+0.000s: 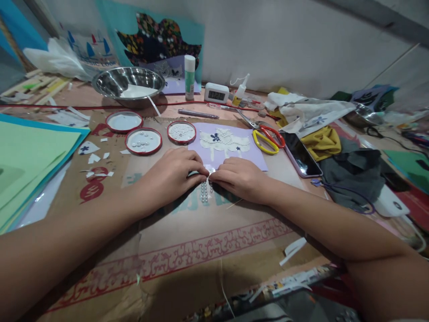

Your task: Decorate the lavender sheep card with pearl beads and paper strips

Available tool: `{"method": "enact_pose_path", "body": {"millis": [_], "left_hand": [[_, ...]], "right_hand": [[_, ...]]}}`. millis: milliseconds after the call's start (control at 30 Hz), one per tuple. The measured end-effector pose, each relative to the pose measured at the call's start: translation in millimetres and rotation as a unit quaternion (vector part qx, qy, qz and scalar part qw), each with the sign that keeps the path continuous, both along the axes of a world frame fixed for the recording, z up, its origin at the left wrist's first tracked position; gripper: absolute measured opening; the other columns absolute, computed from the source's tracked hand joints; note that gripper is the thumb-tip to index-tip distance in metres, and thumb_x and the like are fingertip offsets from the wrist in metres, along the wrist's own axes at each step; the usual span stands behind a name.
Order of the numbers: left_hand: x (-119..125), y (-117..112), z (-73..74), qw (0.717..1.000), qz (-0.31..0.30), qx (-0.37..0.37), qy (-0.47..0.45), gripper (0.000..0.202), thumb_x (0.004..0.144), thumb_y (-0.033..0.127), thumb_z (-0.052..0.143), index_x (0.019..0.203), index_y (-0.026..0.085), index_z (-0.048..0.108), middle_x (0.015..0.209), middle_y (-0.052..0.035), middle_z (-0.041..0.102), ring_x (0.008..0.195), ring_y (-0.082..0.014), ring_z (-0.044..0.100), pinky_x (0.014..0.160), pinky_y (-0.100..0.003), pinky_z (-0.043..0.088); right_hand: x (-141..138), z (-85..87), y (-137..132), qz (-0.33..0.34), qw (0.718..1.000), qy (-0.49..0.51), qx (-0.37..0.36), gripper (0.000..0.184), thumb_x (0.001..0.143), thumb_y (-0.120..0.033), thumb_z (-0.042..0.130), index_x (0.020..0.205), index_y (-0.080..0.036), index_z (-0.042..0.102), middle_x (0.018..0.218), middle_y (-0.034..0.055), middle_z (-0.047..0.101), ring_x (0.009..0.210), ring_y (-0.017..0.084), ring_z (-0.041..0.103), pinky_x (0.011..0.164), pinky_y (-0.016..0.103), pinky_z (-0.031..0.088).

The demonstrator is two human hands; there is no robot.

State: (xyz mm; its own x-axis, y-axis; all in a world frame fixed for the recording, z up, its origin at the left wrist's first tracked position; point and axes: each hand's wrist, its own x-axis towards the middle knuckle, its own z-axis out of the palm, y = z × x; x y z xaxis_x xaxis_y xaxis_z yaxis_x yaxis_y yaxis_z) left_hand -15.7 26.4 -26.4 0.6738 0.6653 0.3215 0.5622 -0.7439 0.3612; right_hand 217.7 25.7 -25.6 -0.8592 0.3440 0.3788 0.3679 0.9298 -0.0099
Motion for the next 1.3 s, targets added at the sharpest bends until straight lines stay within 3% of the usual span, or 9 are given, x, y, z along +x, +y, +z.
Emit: {"method": "enact_pose_path", "body": {"millis": [333, 633, 900, 1300], "left_hand": [[0, 0, 0.3, 1.000, 0.000, 0.006, -0.002, 0.013, 0.091, 0.030, 0.067, 0.094, 0.022, 0.076, 0.093, -0.0043, 0.071, 0.086, -0.0207, 0.061, 0.078, -0.035, 0.044], [0, 0, 0.6, 1.000, -0.006, 0.003, -0.010, 0.012, 0.090, 0.029, 0.069, 0.095, 0.021, 0.076, 0.093, -0.0040, 0.071, 0.086, -0.0205, 0.060, 0.078, -0.035, 0.043], [1, -1, 3.7, 1.000, 0.002, -0.013, 0.006, 0.015, 0.091, 0.030, 0.067, 0.096, 0.019, 0.075, 0.095, -0.0056, 0.070, 0.090, -0.0227, 0.061, 0.082, -0.037, 0.044], [1, -1, 3.6, 1.000, -0.004, -0.015, 0.011, 0.015, 0.091, 0.031, 0.066, 0.096, 0.020, 0.075, 0.095, -0.0050, 0.070, 0.090, -0.0226, 0.061, 0.082, -0.037, 0.044]], "right_hand": [[0, -0.9, 0, -0.008, 1.000, -0.017, -0.009, 0.027, 0.105, -0.022, 0.042, 0.097, -0.015, 0.066, 0.078, 0.0049, 0.068, 0.071, 0.018, 0.055, 0.067, 0.030, 0.040], [-2, -8.9, 1, -0.063, 0.995, 0.047, -0.065, 0.021, 0.102, -0.024, 0.047, 0.099, -0.016, 0.066, 0.081, 0.0049, 0.070, 0.074, 0.016, 0.059, 0.066, 0.027, 0.041], [-1, -0.6, -1, -0.013, 0.999, -0.040, 0.014, 0.028, 0.105, -0.020, 0.039, 0.097, -0.013, 0.066, 0.077, 0.0054, 0.065, 0.072, 0.018, 0.052, 0.067, 0.030, 0.036], [1, 0.9, -1, -0.005, 0.999, -0.041, 0.012, 0.027, 0.104, -0.019, 0.041, 0.096, -0.014, 0.066, 0.077, 0.0046, 0.065, 0.070, 0.017, 0.050, 0.066, 0.029, 0.036]]}}
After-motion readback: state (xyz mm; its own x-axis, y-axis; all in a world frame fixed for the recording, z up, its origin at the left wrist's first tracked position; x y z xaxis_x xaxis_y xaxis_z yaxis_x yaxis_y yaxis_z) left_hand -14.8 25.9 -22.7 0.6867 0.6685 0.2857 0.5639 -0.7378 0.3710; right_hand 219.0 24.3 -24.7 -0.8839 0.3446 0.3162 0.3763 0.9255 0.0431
